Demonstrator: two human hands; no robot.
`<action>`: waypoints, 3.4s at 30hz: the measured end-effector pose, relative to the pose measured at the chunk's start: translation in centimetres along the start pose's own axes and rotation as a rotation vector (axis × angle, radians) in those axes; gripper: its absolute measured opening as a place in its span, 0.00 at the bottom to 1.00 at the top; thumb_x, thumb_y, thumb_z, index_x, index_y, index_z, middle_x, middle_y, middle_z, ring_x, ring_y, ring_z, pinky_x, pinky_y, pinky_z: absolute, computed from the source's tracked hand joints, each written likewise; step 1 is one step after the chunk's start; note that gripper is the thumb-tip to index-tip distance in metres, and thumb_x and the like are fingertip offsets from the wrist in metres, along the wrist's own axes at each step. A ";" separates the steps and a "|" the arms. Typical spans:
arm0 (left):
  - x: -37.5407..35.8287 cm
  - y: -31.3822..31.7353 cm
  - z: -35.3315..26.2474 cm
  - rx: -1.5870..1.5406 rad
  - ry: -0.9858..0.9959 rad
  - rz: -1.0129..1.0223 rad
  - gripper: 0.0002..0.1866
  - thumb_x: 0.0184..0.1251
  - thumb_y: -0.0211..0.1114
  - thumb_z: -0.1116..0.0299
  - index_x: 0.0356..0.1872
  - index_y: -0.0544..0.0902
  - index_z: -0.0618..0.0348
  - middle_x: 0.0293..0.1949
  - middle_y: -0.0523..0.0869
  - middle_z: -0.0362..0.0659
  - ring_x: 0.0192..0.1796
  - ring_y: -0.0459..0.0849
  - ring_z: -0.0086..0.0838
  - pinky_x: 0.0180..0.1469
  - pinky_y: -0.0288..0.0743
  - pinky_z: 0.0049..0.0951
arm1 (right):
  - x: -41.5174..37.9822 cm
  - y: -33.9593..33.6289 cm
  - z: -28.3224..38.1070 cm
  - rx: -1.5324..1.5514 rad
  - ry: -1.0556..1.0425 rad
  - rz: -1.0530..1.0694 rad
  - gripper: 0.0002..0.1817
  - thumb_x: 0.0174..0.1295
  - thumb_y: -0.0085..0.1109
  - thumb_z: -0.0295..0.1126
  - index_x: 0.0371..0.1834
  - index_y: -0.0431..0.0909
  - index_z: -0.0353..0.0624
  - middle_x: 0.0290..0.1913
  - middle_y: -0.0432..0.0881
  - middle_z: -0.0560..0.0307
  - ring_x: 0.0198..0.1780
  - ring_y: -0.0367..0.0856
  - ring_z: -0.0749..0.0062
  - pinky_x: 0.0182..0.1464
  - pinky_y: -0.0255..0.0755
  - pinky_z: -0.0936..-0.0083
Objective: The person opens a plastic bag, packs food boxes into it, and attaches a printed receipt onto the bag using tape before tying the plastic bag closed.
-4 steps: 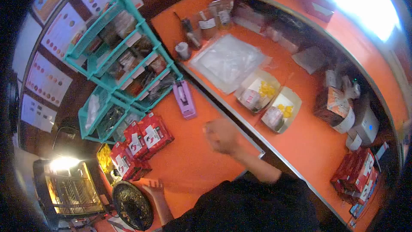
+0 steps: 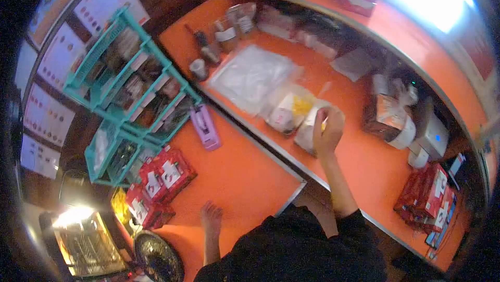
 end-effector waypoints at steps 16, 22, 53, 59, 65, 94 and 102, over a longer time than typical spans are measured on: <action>7.1 44.0 10.0 0.592 -0.051 0.790 0.37 0.71 0.54 0.59 0.69 0.38 0.49 0.44 0.78 0.56 0.31 0.86 0.38 0.31 0.83 0.33 | 6.9 6.9 -24.4 -0.265 0.273 0.465 0.14 0.55 0.51 0.26 0.45 0.78 0.40 0.39 0.81 0.38 0.43 0.80 0.43 0.45 0.74 0.54; 9.5 53.2 13.2 0.694 0.206 0.907 0.39 0.70 0.56 0.63 0.71 0.39 0.52 0.51 0.75 0.56 0.42 0.84 0.35 0.39 0.82 0.31 | 12.8 9.3 -31.3 -0.327 0.126 0.306 0.12 0.59 0.49 0.31 0.41 0.78 0.36 0.39 0.80 0.36 0.41 0.80 0.43 0.45 0.72 0.54; 19.1 52.8 -12.8 0.955 1.089 0.269 0.10 0.53 0.69 0.68 0.24 0.78 0.64 0.16 0.73 0.45 0.22 0.71 0.27 0.27 0.65 0.28 | 4.9 24.2 -3.8 -0.025 -0.216 0.648 0.14 0.51 0.61 0.33 0.42 0.77 0.44 0.31 0.81 0.48 0.41 0.78 0.58 0.48 0.67 0.55; 19.3 51.4 -8.6 0.911 1.009 0.438 0.12 0.56 0.68 0.66 0.27 0.75 0.62 0.22 0.74 0.45 0.25 0.71 0.28 0.30 0.66 0.27 | 3.4 24.6 -7.2 -0.185 -0.075 0.755 0.05 0.51 0.57 0.30 0.29 0.76 0.42 0.23 0.78 0.45 0.31 0.79 0.50 0.40 0.72 0.56; 18.7 51.9 -9.2 0.986 1.161 0.476 0.11 0.59 0.66 0.66 0.28 0.75 0.62 0.25 0.74 0.43 0.29 0.72 0.28 0.36 0.67 0.29 | 8.0 22.5 -2.5 0.011 0.018 0.569 0.07 0.53 0.56 0.30 0.21 0.74 0.40 0.24 0.79 0.42 0.29 0.81 0.47 0.33 0.72 0.54; 22.2 55.3 -18.3 0.567 0.783 0.451 0.05 0.61 0.65 0.69 0.30 0.80 0.58 0.29 0.78 0.32 0.34 0.73 0.17 0.40 0.64 0.19 | 7.9 24.9 -2.2 0.651 0.003 0.388 0.11 0.59 0.50 0.24 0.44 0.76 0.37 0.45 0.79 0.47 0.49 0.77 0.53 0.52 0.67 0.62; 21.0 55.1 -15.3 0.739 0.933 0.539 0.07 0.62 0.65 0.67 0.30 0.79 0.59 0.30 0.78 0.34 0.34 0.73 0.17 0.37 0.68 0.22 | 4.1 26.2 -6.1 0.499 0.528 0.557 0.20 0.54 0.62 0.35 0.47 0.71 0.39 0.43 0.78 0.50 0.48 0.76 0.52 0.52 0.68 0.59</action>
Point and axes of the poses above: each hand's wrist, its own x-axis towards the middle knuckle, its own y-axis out of the palm, z = x × y, the point moved 7 cm from there along x, towards the middle knuckle
